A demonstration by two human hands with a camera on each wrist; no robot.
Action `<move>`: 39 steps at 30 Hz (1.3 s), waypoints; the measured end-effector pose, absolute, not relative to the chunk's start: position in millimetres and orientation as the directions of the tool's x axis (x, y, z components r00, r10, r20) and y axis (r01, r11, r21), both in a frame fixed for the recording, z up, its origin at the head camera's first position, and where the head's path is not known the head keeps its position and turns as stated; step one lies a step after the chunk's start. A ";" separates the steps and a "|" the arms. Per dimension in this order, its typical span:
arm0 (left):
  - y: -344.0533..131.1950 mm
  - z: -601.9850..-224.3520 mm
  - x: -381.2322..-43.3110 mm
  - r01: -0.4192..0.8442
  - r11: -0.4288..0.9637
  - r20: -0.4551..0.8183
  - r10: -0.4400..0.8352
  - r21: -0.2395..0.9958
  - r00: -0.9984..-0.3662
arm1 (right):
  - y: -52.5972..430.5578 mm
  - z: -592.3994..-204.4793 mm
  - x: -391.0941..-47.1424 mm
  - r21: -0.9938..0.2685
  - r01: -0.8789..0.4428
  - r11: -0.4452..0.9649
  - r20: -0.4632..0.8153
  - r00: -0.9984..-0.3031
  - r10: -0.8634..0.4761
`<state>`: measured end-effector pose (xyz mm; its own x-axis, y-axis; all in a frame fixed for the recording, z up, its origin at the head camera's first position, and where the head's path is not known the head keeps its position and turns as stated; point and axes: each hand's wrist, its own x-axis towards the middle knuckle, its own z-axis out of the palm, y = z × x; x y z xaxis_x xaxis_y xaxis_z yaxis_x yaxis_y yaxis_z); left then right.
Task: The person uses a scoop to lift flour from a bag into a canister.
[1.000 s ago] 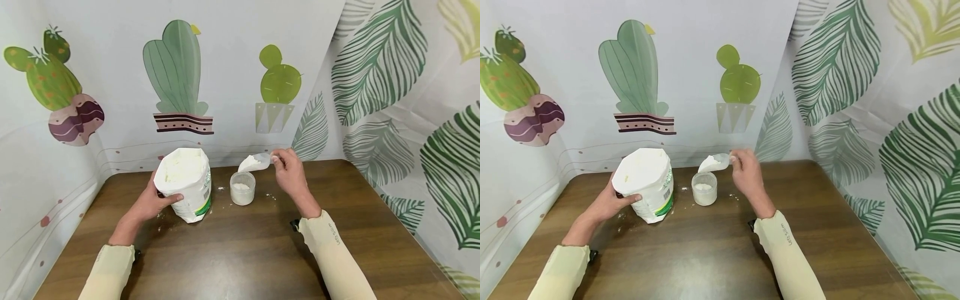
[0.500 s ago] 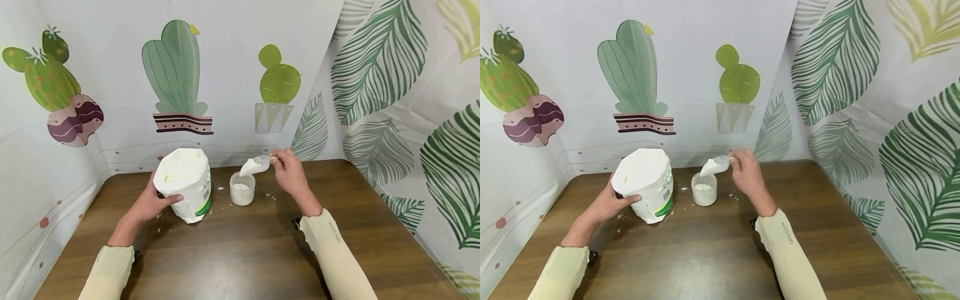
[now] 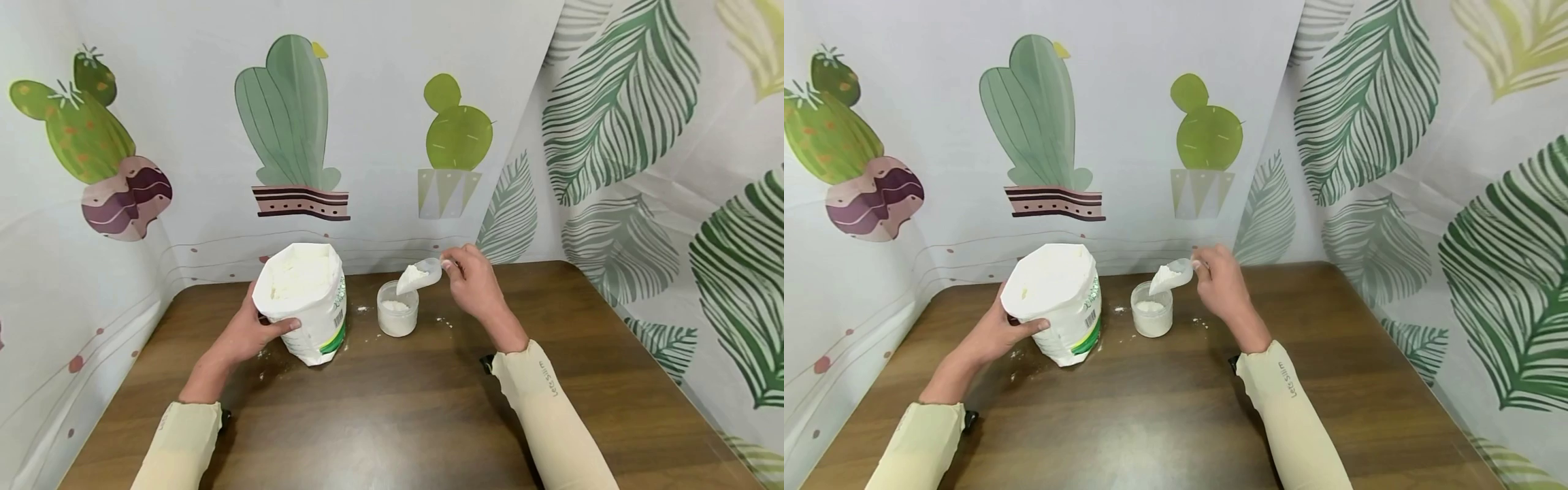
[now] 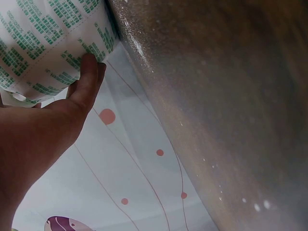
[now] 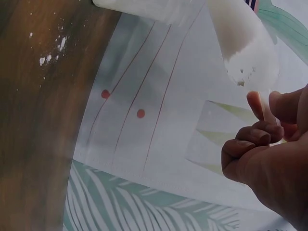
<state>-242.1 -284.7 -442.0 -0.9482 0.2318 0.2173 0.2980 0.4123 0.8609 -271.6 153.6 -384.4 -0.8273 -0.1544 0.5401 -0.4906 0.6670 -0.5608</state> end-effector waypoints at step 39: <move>-284.8 -442.4 -241.9 0.284 0.439 0.200 0.229 0.853 -0.953 | 146.9 -388.8 -271.4 -0.392 -0.591 0.705 0.580 -0.754 -0.310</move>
<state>-241.9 -284.8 -442.4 -0.9528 0.2288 0.1996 0.2839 0.4386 0.8527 -271.4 146.9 -388.8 -0.7537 -0.3097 0.5797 -0.5912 0.7046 -0.3923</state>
